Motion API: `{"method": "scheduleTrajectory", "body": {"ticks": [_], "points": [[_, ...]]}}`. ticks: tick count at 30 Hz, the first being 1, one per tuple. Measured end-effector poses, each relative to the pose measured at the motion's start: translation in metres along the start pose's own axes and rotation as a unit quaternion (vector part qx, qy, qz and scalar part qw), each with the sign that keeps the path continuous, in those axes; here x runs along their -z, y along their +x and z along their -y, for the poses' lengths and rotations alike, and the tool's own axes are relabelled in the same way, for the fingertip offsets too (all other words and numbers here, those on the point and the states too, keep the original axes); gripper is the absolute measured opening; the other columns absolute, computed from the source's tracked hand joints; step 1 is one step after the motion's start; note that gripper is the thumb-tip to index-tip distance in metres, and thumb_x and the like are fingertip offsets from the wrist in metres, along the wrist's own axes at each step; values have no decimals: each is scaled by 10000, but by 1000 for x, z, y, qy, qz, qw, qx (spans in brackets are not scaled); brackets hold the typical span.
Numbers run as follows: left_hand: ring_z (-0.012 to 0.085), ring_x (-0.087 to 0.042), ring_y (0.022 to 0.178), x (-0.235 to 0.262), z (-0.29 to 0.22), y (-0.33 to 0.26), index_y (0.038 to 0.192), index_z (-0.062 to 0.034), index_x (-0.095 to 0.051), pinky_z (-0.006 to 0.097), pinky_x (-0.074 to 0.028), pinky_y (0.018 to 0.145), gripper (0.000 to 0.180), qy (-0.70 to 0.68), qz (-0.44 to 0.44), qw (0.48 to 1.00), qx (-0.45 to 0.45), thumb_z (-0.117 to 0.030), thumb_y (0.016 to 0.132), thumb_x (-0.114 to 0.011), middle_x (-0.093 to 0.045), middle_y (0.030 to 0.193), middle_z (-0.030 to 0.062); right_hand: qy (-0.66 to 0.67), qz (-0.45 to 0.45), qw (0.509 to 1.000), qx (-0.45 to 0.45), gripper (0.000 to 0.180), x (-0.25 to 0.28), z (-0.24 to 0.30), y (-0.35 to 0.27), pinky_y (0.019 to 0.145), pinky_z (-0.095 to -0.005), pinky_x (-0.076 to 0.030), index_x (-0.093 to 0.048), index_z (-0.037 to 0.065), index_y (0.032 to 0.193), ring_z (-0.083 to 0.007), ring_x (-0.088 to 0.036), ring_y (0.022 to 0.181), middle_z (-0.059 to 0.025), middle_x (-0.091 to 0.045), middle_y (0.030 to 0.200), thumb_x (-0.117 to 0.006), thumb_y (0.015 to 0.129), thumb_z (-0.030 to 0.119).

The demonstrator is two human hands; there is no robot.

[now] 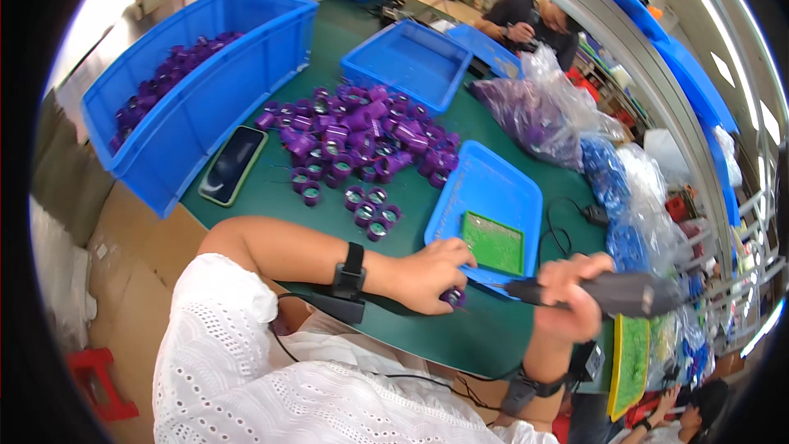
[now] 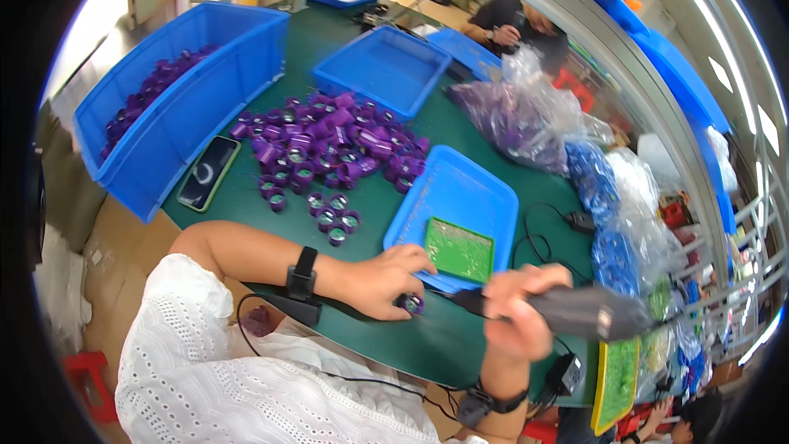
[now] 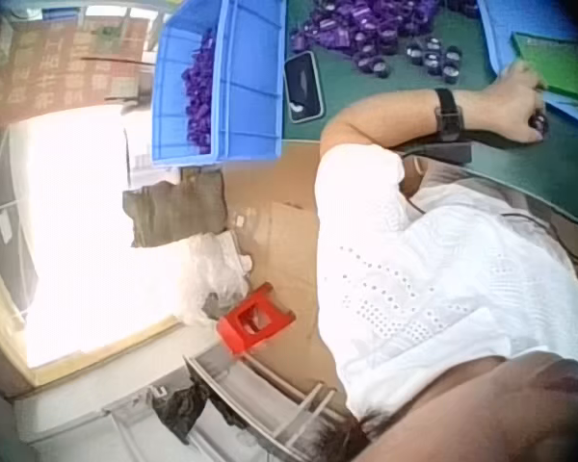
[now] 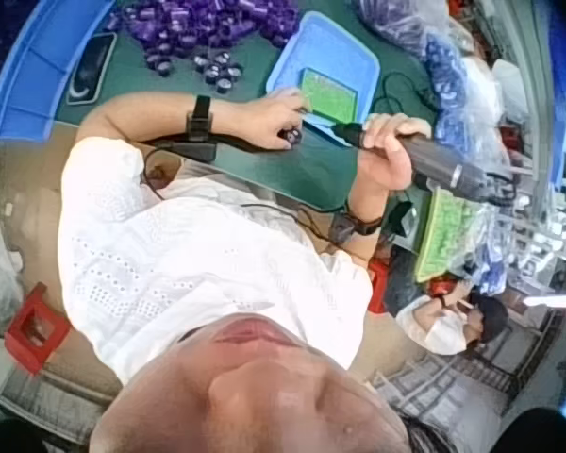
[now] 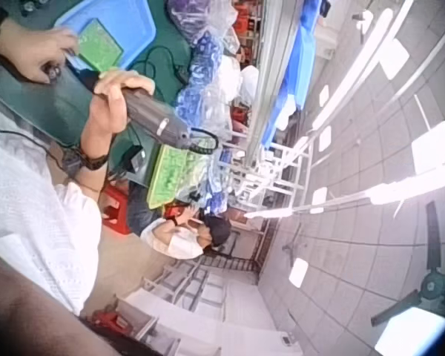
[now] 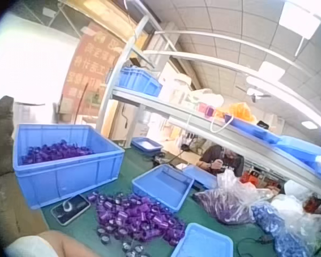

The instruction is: Using an electric screwdriver to fasten components inside small purple plastic housings at an assembly workstation.

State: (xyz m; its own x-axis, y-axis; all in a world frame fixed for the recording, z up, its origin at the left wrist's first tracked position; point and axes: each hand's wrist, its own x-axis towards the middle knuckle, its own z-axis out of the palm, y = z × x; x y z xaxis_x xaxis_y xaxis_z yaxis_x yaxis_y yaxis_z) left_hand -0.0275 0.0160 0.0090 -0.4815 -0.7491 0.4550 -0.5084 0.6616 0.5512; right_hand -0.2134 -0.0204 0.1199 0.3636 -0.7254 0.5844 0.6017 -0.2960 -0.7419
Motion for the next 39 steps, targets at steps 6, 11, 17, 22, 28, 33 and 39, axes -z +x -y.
{"method": "scheduleTrajectory", "body": {"ticks": [6,11,17,22,28,33,39], "points": [[321,-610,767,92,-19,22,864,-6,-625,390,-489,674,250,13,-95,995,43,-157,669,-671,-620,800,167,-21,-87,995,50,243,23,39,-17,558,-289,-374,-401,47,900,-134,-420,475,-38,-419,610,-525,692,70],[246,-638,799,239,-3,-23,900,-32,-656,328,-499,731,260,348,-357,838,221,-198,700,-645,-655,871,132,-32,-78,996,23,222,33,30,-25,565,-270,-346,-405,40,911,-125,-407,507,-39,-408,643,-520,725,76],[303,-582,949,288,16,-87,1097,-45,-586,372,-455,848,439,630,-332,650,263,-230,707,-668,-619,1011,144,-14,-93,996,0,224,38,18,-24,596,-306,-379,-415,51,908,-145,-433,492,-47,-428,622,-523,712,67],[269,-507,946,168,-12,-40,859,-34,-620,359,-416,849,359,229,-106,963,99,-206,592,-786,-554,943,103,-24,-86,996,-10,223,40,15,-27,600,-310,-378,-418,50,907,-143,-435,493,-43,-432,608,-524,711,67],[338,-417,1075,97,-9,-42,762,-27,-620,478,-322,928,328,285,-40,954,80,-212,547,-785,-496,1054,144,-27,-80,996,-16,230,41,18,-31,603,-316,-384,-423,42,922,-152,-439,505,-48,-437,616,-532,720,58],[362,-385,1148,80,-1,-44,674,-27,-598,599,-217,999,183,283,-27,953,100,-105,590,-741,-486,1114,142,-28,-72,997,-2,250,55,14,-26,618,-334,-390,-430,59,958,-162,-453,536,-58,-464,657,-543,736,51],[296,-499,1064,57,-20,-13,666,-61,-608,670,-109,1010,97,128,69,989,-20,-89,663,-701,-593,952,75,-101,-107,987,58,236,77,2,-5,628,-335,-412,-438,41,960,-173,-476,545,-64,-471,673,-521,740,24]]}}
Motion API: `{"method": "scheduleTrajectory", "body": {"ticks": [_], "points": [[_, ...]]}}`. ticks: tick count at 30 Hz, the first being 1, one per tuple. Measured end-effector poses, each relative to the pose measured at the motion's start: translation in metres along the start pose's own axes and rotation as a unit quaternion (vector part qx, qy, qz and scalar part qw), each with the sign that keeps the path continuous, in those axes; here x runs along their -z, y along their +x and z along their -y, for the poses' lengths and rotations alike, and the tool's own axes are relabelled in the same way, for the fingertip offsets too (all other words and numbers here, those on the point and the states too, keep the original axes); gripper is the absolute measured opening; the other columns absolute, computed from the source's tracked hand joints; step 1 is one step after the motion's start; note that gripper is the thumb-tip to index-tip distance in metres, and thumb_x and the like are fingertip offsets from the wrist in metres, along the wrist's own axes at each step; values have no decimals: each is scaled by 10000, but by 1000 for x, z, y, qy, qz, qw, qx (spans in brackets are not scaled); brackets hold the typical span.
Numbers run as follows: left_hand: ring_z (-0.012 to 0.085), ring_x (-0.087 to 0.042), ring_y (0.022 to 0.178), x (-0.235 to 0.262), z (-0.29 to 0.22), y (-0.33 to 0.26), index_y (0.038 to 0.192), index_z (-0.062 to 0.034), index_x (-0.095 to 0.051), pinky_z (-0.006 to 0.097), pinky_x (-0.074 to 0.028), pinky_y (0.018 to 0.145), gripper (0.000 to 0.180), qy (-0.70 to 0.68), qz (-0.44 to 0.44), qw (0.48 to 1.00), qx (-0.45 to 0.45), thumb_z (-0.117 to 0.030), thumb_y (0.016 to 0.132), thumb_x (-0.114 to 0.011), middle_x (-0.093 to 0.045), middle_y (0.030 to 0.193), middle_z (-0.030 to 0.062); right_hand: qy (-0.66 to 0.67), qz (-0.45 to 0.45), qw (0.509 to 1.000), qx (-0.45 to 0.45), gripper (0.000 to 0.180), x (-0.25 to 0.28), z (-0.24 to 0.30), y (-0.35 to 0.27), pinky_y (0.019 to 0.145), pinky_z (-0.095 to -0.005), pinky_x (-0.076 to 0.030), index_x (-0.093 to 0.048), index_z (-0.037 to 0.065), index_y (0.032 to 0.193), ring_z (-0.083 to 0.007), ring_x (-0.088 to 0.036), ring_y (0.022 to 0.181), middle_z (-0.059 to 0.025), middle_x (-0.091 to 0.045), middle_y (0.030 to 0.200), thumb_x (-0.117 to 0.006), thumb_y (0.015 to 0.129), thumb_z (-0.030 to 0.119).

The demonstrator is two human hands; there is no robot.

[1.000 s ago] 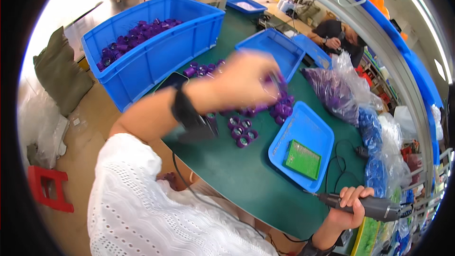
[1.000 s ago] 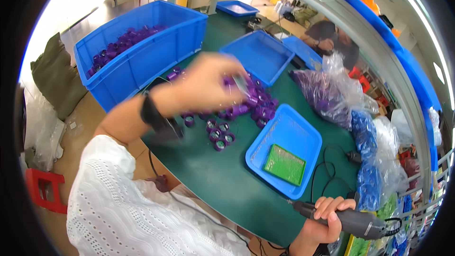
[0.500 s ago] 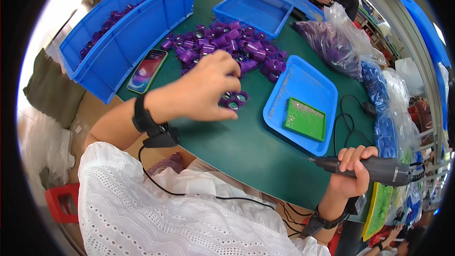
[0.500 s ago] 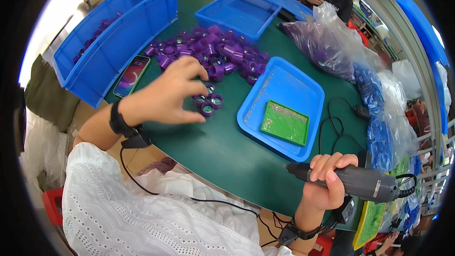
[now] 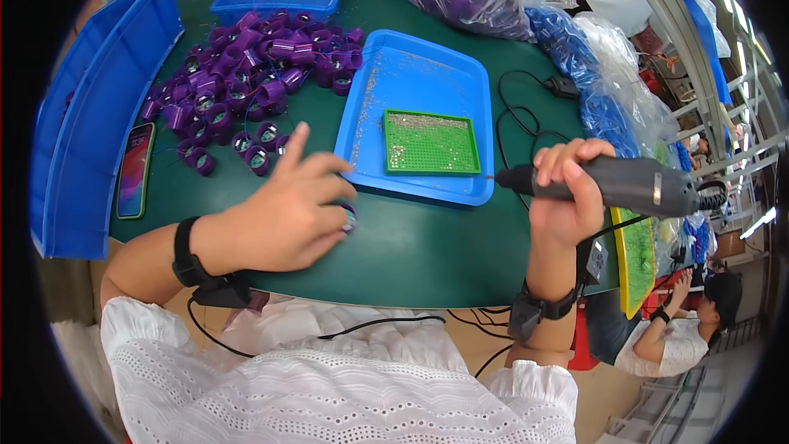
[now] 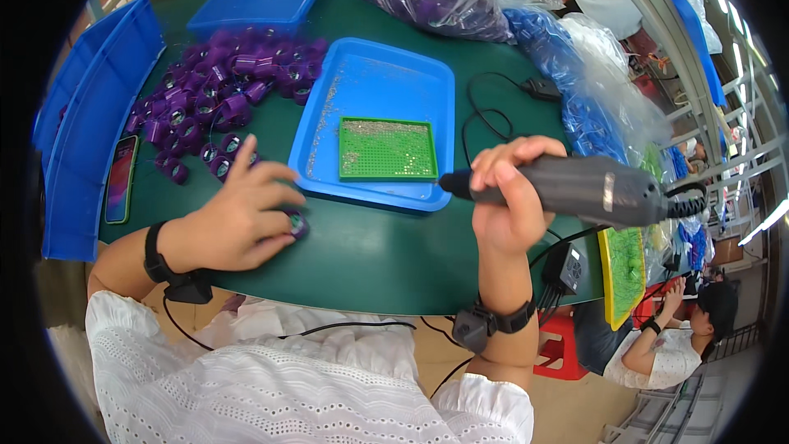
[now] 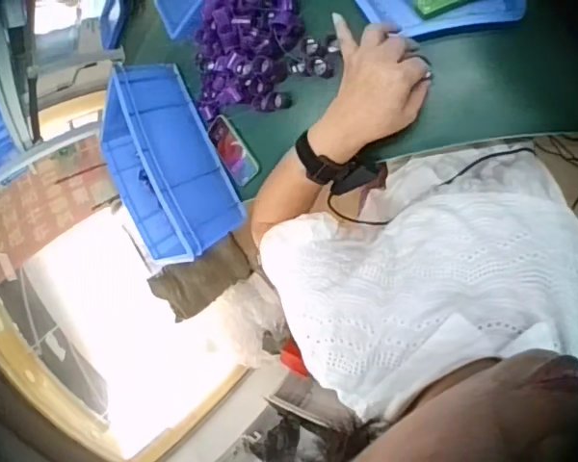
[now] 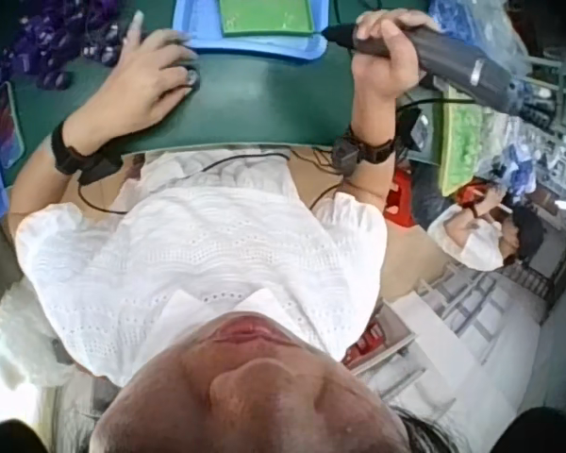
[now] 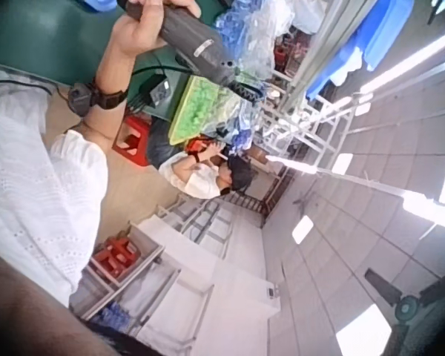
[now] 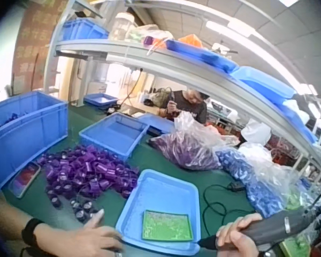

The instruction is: Using an electric screwdriver to fasten components inside small purple plastic housings at an assembly workstation.

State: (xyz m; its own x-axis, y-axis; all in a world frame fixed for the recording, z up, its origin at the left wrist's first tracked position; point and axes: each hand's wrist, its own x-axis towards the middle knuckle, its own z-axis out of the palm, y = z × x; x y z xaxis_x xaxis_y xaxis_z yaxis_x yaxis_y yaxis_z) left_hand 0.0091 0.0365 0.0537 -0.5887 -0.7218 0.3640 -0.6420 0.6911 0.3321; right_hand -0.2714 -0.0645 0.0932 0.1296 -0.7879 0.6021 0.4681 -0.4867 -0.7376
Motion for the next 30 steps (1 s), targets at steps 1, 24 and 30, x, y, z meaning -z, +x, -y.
{"method": "scheduleTrajectory", "body": {"ticks": [1,24,30], "points": [[296,-499,1064,-8,-2,6,666,-61,-608,670,-109,1010,97,-4,-1,1000,-3,-89,663,-701,-593,952,75,-20,-6,1000,6,240,0,-4,4,621,-336,-417,-437,39,960,-174,-479,542,-69,-478,674,-524,738,16],[386,-332,1207,-50,13,24,864,-123,-666,677,-86,1000,306,-121,-4,991,51,-260,617,-782,-477,1185,109,-94,2,995,-31,226,9,-44,14,580,-299,-468,-419,-6,917,-156,-514,513,-94,-530,624,-470,711,-83],[374,-343,1207,-50,13,24,853,-125,-676,679,-83,1000,286,-125,-3,991,50,-251,618,-780,-486,1179,113,-89,3,995,-36,228,9,-46,15,566,-296,-458,-421,1,918,-160,-511,516,-93,-523,630,-486,714,-78]]}}
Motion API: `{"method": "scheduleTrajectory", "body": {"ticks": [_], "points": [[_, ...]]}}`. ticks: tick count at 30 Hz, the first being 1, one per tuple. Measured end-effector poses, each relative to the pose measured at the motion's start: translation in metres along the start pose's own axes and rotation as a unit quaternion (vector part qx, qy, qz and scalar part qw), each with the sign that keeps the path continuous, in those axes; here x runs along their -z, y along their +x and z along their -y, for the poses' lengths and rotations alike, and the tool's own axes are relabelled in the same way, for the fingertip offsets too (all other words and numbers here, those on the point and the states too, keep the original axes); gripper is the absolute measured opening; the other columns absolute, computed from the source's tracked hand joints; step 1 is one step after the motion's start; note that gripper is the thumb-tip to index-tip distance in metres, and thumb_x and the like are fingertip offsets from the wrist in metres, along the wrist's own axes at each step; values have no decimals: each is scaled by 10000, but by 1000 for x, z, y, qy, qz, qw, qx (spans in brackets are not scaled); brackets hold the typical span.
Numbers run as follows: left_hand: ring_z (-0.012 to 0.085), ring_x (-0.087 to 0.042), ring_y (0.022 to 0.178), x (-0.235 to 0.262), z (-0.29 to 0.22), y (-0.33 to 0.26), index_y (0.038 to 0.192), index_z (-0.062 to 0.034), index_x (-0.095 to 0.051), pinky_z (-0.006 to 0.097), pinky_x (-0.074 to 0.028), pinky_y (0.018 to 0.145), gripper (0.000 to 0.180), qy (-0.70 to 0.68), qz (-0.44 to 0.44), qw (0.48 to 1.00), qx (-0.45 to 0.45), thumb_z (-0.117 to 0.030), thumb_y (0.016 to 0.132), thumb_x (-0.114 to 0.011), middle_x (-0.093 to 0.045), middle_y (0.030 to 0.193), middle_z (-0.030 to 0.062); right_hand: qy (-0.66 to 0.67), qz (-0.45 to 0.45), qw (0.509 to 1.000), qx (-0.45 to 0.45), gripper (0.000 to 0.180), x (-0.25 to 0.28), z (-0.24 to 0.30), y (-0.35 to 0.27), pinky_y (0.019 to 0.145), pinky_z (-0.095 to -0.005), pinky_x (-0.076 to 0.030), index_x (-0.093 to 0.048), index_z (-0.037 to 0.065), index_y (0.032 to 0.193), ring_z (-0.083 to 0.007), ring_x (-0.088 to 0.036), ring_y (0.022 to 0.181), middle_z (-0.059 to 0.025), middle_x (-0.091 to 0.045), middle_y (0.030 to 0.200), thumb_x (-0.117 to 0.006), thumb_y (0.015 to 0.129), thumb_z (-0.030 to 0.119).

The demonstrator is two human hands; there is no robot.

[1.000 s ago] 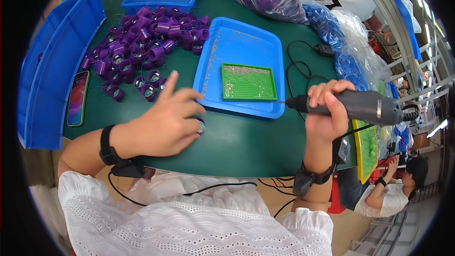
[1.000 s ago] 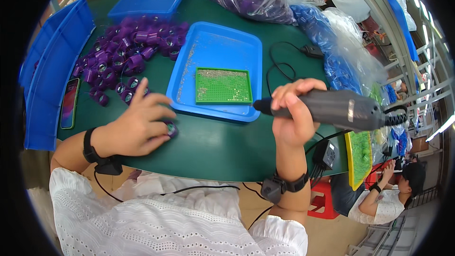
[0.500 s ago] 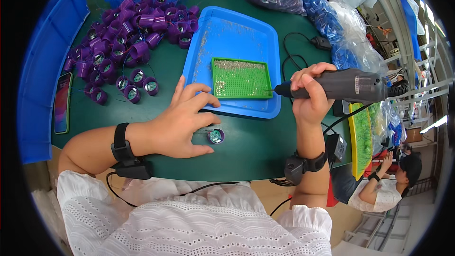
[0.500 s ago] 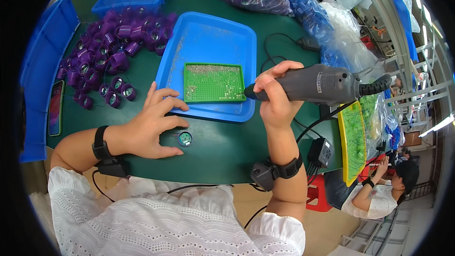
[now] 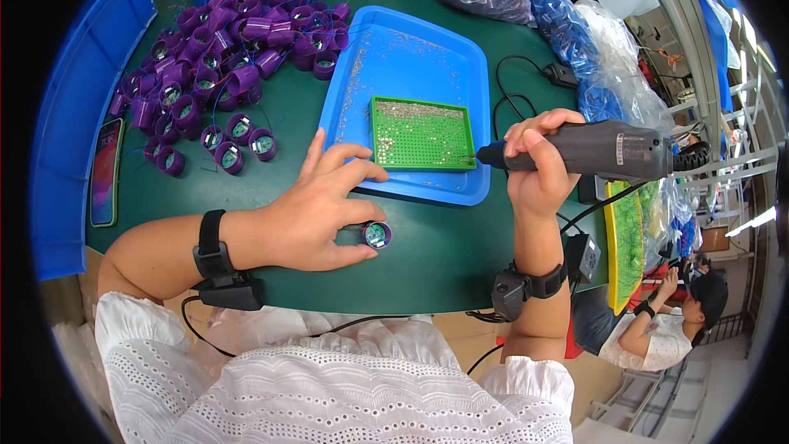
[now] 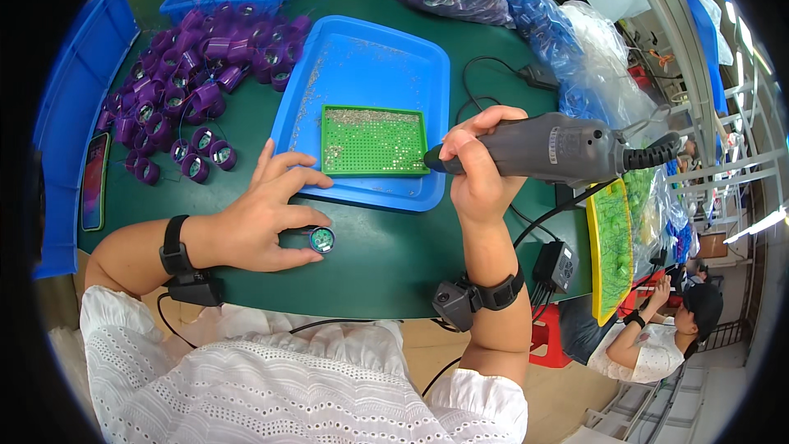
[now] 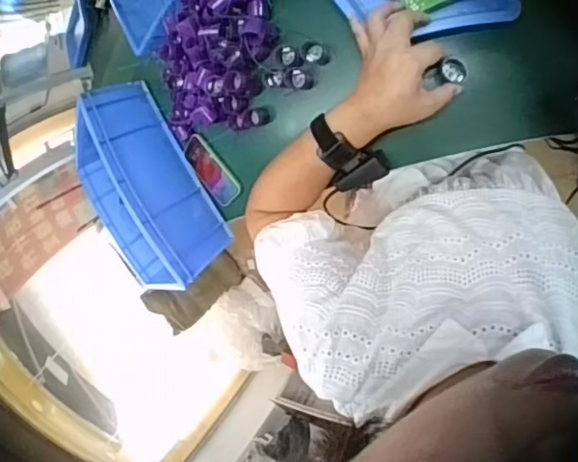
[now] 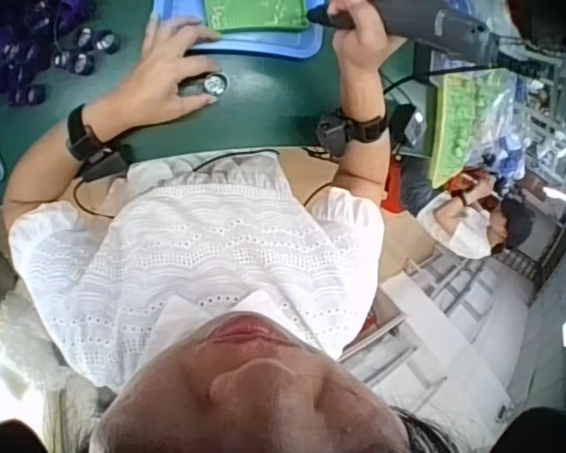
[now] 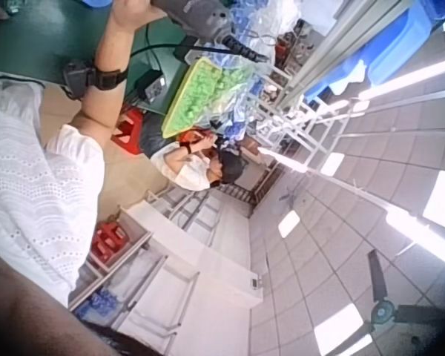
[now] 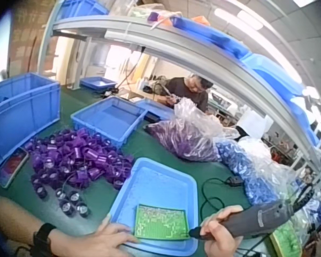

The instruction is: Using an electric screwdriver to fasten components inside small purple plastic housings at an assembly workstation.

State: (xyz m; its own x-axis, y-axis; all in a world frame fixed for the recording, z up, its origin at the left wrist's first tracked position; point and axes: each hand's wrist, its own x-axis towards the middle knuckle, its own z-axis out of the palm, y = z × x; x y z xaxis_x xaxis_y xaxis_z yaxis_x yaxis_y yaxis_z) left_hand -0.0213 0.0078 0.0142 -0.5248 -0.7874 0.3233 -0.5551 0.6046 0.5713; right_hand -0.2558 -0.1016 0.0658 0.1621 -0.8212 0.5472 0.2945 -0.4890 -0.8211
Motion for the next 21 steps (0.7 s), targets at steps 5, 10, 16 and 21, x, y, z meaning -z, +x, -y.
{"method": "scheduleTrajectory", "body": {"ticks": [5,10,16,21], "points": [[365,-344,1215,-1,-1,0,847,-127,-678,682,-77,1002,279,-4,1,1000,5,-247,618,-781,-484,1186,113,-18,30,999,1,225,-3,0,-1,550,-276,-450,-423,2,916,-158,-514,523,-90,-520,640,-494,718,-76],[370,-320,1217,-5,-1,0,838,-122,-670,687,-71,1004,251,-6,-8,1000,8,-259,645,-754,-463,1189,115,-45,17,999,0,238,-10,2,-3,544,-270,-449,-424,4,922,-155,-513,526,-88,-516,644,-492,711,-83],[370,-298,1248,-7,1,-6,839,-142,-678,668,-63,1014,279,-12,-17,999,31,-255,607,-784,-461,1225,106,-11,38,999,37,230,-11,14,-3,575,-319,-441,-423,20,940,-169,-499,528,-84,-506,657,-505,731,-25],[369,-303,1242,-13,5,-6,813,-138,-664,672,-71,1012,261,-13,-37,999,30,-253,609,-780,-461,1224,102,92,91,992,5,231,-27,52,-17,619,-340,-393,-432,63,950,-166,-465,538,-55,-456,644,-518,737,38]]}}
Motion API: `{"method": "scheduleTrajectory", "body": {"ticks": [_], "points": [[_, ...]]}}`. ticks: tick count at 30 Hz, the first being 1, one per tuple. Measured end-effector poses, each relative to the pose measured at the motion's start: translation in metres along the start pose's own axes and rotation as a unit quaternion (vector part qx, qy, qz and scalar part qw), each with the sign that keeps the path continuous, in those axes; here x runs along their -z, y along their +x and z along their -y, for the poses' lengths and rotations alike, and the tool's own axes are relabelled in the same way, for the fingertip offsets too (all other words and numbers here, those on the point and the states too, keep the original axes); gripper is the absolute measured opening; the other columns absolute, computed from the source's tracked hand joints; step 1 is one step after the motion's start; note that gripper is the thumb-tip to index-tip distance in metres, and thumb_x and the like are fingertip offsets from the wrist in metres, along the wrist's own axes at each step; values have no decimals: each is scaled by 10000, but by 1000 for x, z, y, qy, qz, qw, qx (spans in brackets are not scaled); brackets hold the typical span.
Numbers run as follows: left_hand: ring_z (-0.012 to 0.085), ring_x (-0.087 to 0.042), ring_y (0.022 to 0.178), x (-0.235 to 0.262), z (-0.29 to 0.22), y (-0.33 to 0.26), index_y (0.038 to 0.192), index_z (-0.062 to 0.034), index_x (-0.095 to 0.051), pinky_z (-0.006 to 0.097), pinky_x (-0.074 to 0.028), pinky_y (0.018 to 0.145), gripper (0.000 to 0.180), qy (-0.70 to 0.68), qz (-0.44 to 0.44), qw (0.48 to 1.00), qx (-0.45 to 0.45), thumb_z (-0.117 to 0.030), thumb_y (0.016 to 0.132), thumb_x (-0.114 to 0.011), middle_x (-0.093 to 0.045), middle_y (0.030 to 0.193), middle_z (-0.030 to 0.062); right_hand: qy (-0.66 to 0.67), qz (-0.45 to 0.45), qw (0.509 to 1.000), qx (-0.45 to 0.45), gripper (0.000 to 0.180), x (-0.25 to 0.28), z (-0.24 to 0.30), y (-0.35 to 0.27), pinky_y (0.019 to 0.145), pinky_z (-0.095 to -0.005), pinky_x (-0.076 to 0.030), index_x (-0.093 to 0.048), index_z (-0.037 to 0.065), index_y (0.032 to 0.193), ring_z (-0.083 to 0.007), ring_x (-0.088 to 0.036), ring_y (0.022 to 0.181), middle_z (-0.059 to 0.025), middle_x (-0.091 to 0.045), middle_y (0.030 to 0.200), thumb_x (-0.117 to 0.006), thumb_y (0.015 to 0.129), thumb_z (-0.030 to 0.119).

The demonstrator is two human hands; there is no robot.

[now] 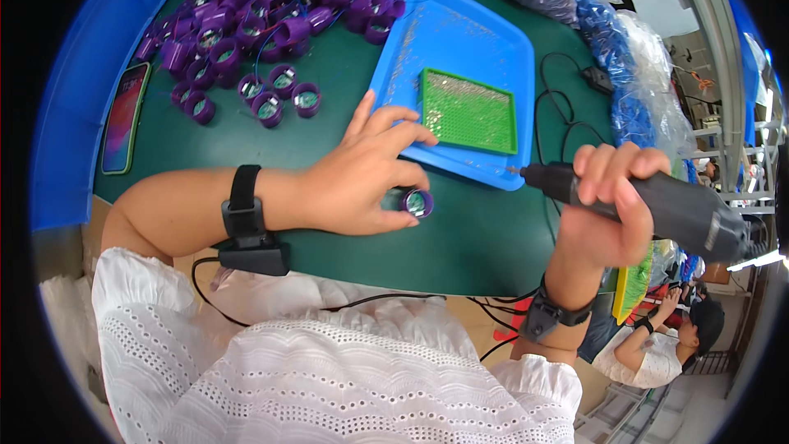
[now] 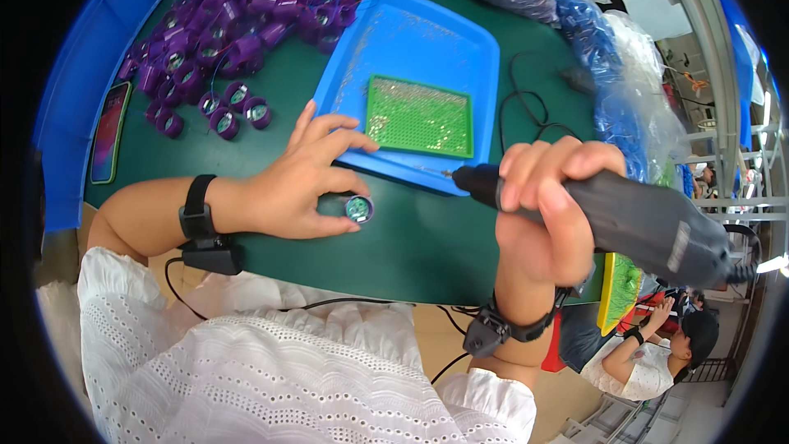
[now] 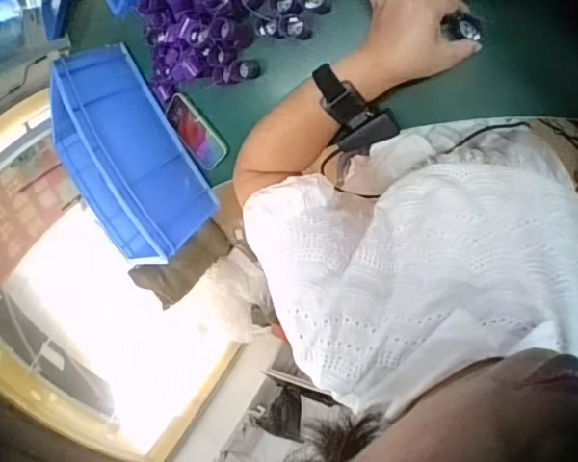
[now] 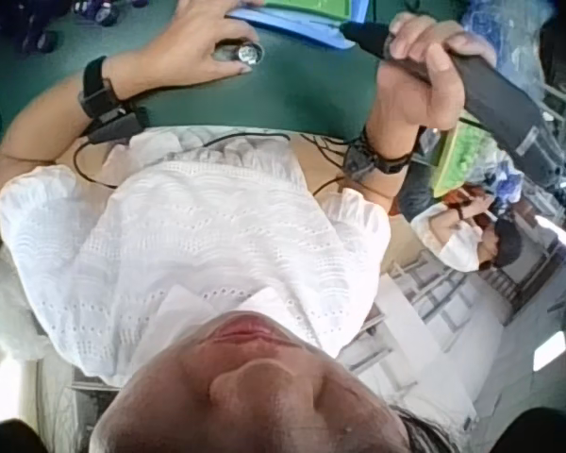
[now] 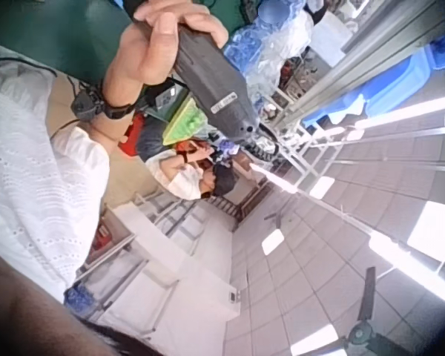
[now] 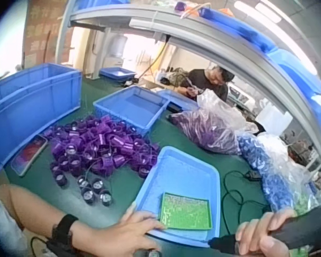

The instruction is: Using an electric screwdriver to fasten components inside small purple plastic housings at an assembly workstation.

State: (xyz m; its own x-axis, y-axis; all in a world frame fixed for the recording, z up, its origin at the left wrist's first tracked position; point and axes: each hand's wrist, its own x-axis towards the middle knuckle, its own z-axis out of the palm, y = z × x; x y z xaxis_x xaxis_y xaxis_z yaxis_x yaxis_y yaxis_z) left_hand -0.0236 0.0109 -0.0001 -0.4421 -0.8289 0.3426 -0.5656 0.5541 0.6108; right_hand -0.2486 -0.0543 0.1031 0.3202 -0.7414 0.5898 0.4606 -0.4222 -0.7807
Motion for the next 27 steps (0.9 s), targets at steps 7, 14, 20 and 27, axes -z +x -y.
{"method": "scheduleTrajectory", "body": {"ticks": [7,14,20,27], "points": [[359,-309,1239,0,-1,2,819,-129,-667,669,-68,1016,262,2,-9,1000,-9,-251,614,-774,-463,1219,100,16,67,993,-99,303,-37,4,-24,623,-334,-412,-401,94,934,-156,-493,531,-21,-489,637,-651,763,82],[357,-300,1245,0,-1,0,833,-112,-672,673,-60,1016,262,-3,-1,1000,-9,-252,632,-765,-456,1224,112,-19,125,986,-107,276,-38,-15,-34,628,-321,-435,-398,84,941,-148,-512,557,-35,-501,664,-602,776,-3],[353,-302,1243,0,0,-1,833,-110,-674,672,-61,1020,259,-3,0,1000,-6,-254,636,-761,-456,1216,115,-28,140,985,-94,266,-38,-22,-34,614,-314,-441,-398,75,934,-149,-517,549,-40,-501,661,-568,765,-40],[339,-309,1242,0,0,0,836,-100,-676,667,-61,1024,268,-7,-1,1000,-10,-253,633,-760,-462,1207,120,-26,134,986,-99,265,-38,-25,-34,610,-315,-445,-398,78,927,-143,-517,549,-33,-504,661,-573,764,-34]]}}
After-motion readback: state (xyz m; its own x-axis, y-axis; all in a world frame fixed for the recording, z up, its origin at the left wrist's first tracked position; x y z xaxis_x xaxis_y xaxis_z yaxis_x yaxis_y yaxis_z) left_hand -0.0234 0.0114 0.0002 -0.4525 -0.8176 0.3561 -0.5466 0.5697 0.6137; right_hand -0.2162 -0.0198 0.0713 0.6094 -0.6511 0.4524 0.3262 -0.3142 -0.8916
